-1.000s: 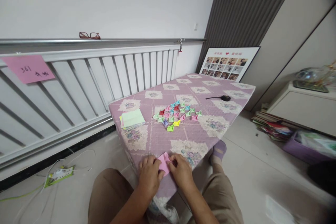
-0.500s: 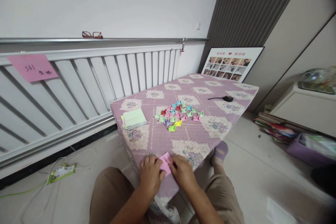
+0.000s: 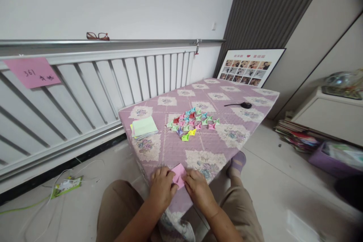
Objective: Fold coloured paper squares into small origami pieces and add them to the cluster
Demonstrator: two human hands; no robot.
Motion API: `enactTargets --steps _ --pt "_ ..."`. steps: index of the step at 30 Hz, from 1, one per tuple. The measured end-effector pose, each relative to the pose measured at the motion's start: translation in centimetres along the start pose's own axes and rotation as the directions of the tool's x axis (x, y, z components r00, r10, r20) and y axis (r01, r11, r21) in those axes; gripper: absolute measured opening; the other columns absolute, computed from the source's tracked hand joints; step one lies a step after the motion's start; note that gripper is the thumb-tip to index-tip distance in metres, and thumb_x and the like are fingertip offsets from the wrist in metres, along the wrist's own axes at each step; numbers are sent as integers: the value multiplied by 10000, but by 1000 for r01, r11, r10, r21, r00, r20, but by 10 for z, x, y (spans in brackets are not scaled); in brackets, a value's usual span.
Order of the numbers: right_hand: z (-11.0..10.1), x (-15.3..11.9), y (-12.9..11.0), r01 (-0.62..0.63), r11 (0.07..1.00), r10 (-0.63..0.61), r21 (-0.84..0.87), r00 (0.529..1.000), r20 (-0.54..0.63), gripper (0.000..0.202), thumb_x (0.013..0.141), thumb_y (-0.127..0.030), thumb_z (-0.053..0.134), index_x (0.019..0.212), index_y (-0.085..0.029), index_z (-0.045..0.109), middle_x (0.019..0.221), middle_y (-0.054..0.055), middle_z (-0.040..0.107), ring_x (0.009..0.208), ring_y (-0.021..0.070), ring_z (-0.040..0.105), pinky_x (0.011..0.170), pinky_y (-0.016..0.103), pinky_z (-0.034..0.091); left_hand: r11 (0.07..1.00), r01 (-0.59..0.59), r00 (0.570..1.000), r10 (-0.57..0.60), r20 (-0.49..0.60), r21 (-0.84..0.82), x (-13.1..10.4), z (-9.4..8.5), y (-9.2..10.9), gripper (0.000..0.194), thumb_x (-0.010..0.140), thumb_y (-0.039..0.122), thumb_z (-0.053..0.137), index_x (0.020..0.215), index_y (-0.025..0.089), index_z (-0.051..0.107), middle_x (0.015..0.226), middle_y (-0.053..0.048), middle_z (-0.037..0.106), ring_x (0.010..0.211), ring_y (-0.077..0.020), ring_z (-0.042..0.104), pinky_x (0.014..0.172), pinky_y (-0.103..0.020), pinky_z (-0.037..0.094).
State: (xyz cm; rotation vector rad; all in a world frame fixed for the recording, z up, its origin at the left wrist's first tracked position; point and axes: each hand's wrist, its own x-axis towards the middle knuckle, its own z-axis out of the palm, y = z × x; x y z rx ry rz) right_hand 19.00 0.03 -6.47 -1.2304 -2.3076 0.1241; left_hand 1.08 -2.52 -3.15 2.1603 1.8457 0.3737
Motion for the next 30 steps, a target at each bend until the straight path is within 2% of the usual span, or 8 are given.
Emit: enactTargets --steps 5,9,13,18,22,25,30 --pt "-2 -2 1 23 1000 -23 -15 1000 9 133 901 -177 550 913 -214 677 875 51 619 831 196 538 748 307 416 998 -54 998 55 -32 17 0 2 -1 322 854 316 591 1175 319 573 1195 -21 549 1103 -231 445 946 -388 309" --pt "-4 -3 -1 6 1000 -6 -16 1000 30 140 902 -184 552 918 -223 686 883 47 627 832 192 547 750 308 427 982 -172 984 174 -30 80 0 7 0 238 928 309 505 1149 317 594 1178 -21 572 1087 -225 453 921 -385 320" --pt "-9 -5 -3 0 1000 0 7 998 56 183 907 -176 533 985 -236 686 905 54 635 869 199 561 787 325 439 952 -273 961 276 -1 142 1 14 0 253 975 278 414 1128 297 614 1139 -24 603 1059 -214 466 887 -377 336" --pt "-14 -15 -1 23 999 -24 46 1000 19 290 876 -133 535 1104 -260 661 1024 69 648 972 218 573 848 361 446 935 -318 948 310 75 158 -4 14 -1 298 989 247 368 1166 285 604 1215 -36 598 1087 -221 469 901 -398 332" --pt "-17 -19 0 -44 999 44 3 999 10 281 861 -127 548 1085 -249 664 1029 68 658 967 231 581 835 377 446 910 -379 924 363 122 167 -7 11 -2 303 992 250 366 1222 275 561 1254 -30 588 1094 -215 476 894 -381 336" --pt "-15 -17 -7 -80 996 79 -48 997 -23 223 884 -158 535 1056 -217 666 1009 74 668 943 239 583 841 399 437 898 -405 913 385 136 171 -7 9 -3 299 993 251 366 1216 263 564 1238 -26 598 1083 -211 485 886 -372 338" --pt "-3 -14 -26 -47 998 46 -33 999 -27 255 883 -154 533 1108 -210 638 1078 76 669 1000 235 579 905 403 415 897 -419 905 400 146 143 -7 8 -7 324 989 258 374 1270 262 535 1271 -18 584 1128 -213 466 953 -373 317"
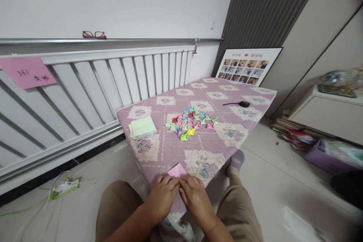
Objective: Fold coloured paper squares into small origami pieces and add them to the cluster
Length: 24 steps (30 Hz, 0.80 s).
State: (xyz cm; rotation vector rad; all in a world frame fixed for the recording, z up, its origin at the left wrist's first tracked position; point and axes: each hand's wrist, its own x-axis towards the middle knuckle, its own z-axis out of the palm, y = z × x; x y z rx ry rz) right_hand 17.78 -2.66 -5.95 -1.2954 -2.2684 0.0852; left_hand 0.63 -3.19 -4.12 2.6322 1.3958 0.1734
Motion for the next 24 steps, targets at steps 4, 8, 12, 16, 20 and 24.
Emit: enactTargets --steps 4,8,12,16,20,24 --pt "-1 -6 2 -50 998 50 -27 999 2 277 871 -184 567 1132 -247 632 1126 63 665 1071 237 568 930 399 386 999 33 999 -32 5 -40 -4 2 -4 358 972 274 418 1321 302 493 1342 -10 538 1194 -213 433 993 -371 303" --pt "-13 -12 18 -130 987 131 -91 991 7 283 865 -199 570 1131 -272 636 1124 53 671 1070 242 567 887 389 375 993 96 995 -97 -10 -63 -7 8 -7 380 961 286 434 1329 369 480 1380 1 504 1222 -231 413 1017 -406 287" --pt "-22 -5 28 -240 965 240 -109 971 -16 171 906 -257 513 933 -261 682 1000 53 688 961 227 594 827 365 366 989 135 991 -135 -2 -65 -9 11 -7 406 936 277 471 1322 400 487 1400 -4 483 1234 -250 398 1030 -427 275" --pt "-19 17 19 -344 938 344 -47 939 1 115 875 -252 545 823 -230 645 838 27 669 863 212 602 757 322 357 986 151 988 -152 -4 -65 -9 13 -8 420 926 269 474 1321 412 492 1420 -14 464 1247 -259 393 1042 -439 266" --pt "-11 33 6 -359 933 358 -11 929 91 81 830 -228 597 752 -220 618 813 17 656 842 202 591 746 314 340 982 174 984 -176 -9 -78 -9 18 -11 463 910 232 479 1321 446 482 1438 -9 444 1279 -258 374 1066 -448 250" --pt "-10 34 6 -394 917 398 -53 913 87 80 791 -296 663 798 -229 620 868 28 652 889 224 576 744 324 332 983 168 985 -164 50 -78 -14 22 -15 505 866 191 512 1302 445 508 1481 4 391 1318 -264 337 1090 -461 226"
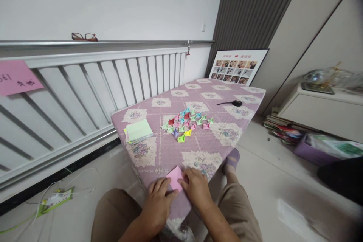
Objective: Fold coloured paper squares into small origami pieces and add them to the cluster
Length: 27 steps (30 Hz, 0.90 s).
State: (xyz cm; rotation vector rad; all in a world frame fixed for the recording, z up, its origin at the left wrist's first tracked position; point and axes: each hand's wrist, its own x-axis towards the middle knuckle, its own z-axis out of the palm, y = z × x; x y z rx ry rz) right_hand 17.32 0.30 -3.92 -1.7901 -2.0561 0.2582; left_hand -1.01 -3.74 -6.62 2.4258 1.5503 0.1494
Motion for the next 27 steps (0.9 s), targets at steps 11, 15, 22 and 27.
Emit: enactTargets --steps 11,15,22,27 --pt "-16 14 -2 -130 991 132 -24 980 149 214 703 -328 717 875 -242 622 968 35 657 949 251 573 734 330 333 964 137 989 -147 -27 -229 32 -44 -1 256 848 221 509 1077 221 622 1101 -43 614 1037 -174 536 908 -277 394" --pt "-14 13 0 -134 991 136 -22 979 151 232 697 -332 715 888 -246 616 979 30 661 961 245 574 732 325 326 963 184 981 -192 -23 -196 55 -53 2 247 780 267 596 1017 196 593 1070 -57 606 1016 -204 541 862 -287 401" --pt "-14 13 2 -143 990 141 1 977 157 229 692 -334 710 884 -254 613 974 18 658 961 241 566 723 324 315 974 175 983 -166 73 -146 67 -63 5 347 664 299 709 971 198 581 1006 -54 634 942 -229 584 786 -293 414" --pt "-14 12 3 -154 988 150 15 976 160 231 698 -345 706 892 -260 612 985 12 646 975 232 555 730 319 309 970 182 978 -162 131 -160 76 -58 -3 400 629 334 743 967 208 572 1005 -38 636 900 -220 598 721 -272 417"
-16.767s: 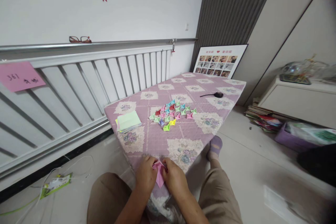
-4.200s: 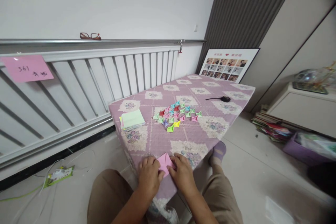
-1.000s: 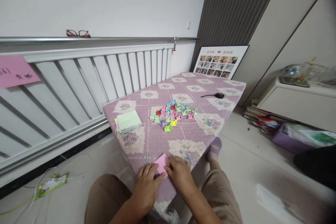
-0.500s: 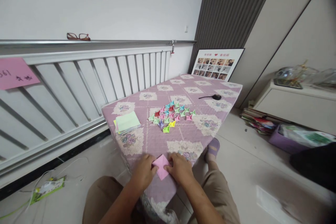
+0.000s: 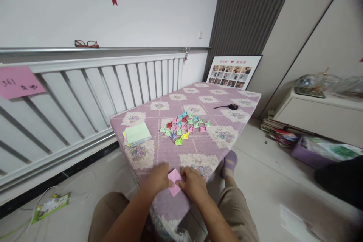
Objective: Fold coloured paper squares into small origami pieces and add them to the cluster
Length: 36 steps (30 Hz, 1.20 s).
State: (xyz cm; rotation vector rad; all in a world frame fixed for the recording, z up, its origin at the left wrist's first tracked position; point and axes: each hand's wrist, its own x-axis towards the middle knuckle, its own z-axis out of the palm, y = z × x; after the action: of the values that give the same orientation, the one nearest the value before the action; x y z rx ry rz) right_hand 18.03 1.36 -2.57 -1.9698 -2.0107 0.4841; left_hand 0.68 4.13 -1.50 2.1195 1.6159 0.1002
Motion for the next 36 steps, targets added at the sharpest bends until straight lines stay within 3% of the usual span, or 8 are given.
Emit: enactTargets --steps 6,13,20,25,30,33,36 --pt "2 1 0 -14 1000 14 23 1000 0 261 696 -348 704 936 -279 626 1015 15 637 995 239 540 733 321 306 998 -33 999 33 -2 -51 4 6 -4 299 620 276 733 865 198 580 951 -43 627 885 -230 572 734 -288 396" --pt "8 -1 2 11 997 -10 72 1000 -22 282 693 -338 703 964 -280 652 1023 36 620 993 250 527 765 344 300 970 -75 997 68 -37 -232 4 14 -11 126 682 100 580 770 188 562 799 16 597 762 -152 539 641 -236 353" --pt "12 3 1 158 967 -154 200 987 -36 89 731 -274 640 800 -224 666 879 3 653 900 203 562 789 330 312 889 -123 992 101 -72 -442 3 22 -21 107 689 108 569 767 173 537 698 45 540 674 -123 492 577 -214 328" --pt "9 5 1 289 908 -302 305 953 -4 80 750 -212 591 763 -199 668 691 -43 654 665 135 570 645 239 363 828 -174 985 144 -98 -533 -4 24 -25 133 729 120 541 852 166 519 714 45 545 656 -109 508 578 -201 357" --pt "7 7 -5 410 856 -422 315 906 -33 100 754 -150 585 754 -199 672 694 -40 649 632 124 556 582 213 368 845 -204 978 153 -141 -494 -17 14 -23 121 762 144 506 877 172 527 720 43 561 651 -111 521 570 -204 367" --pt "4 7 -12 467 848 -454 251 884 -109 97 756 -135 607 678 -189 629 692 -16 609 696 149 535 656 246 374 893 -221 968 153 -198 -392 -25 5 -21 97 785 167 510 874 185 545 750 37 577 692 -123 530 615 -219 384" --pt "3 4 -17 506 844 -477 178 860 -181 89 789 -133 615 729 -197 631 756 12 601 789 182 511 748 299 354 943 -236 948 170 -270 -236 -31 -1 -17 64 817 175 519 846 196 572 830 9 593 802 -152 534 730 -261 393"
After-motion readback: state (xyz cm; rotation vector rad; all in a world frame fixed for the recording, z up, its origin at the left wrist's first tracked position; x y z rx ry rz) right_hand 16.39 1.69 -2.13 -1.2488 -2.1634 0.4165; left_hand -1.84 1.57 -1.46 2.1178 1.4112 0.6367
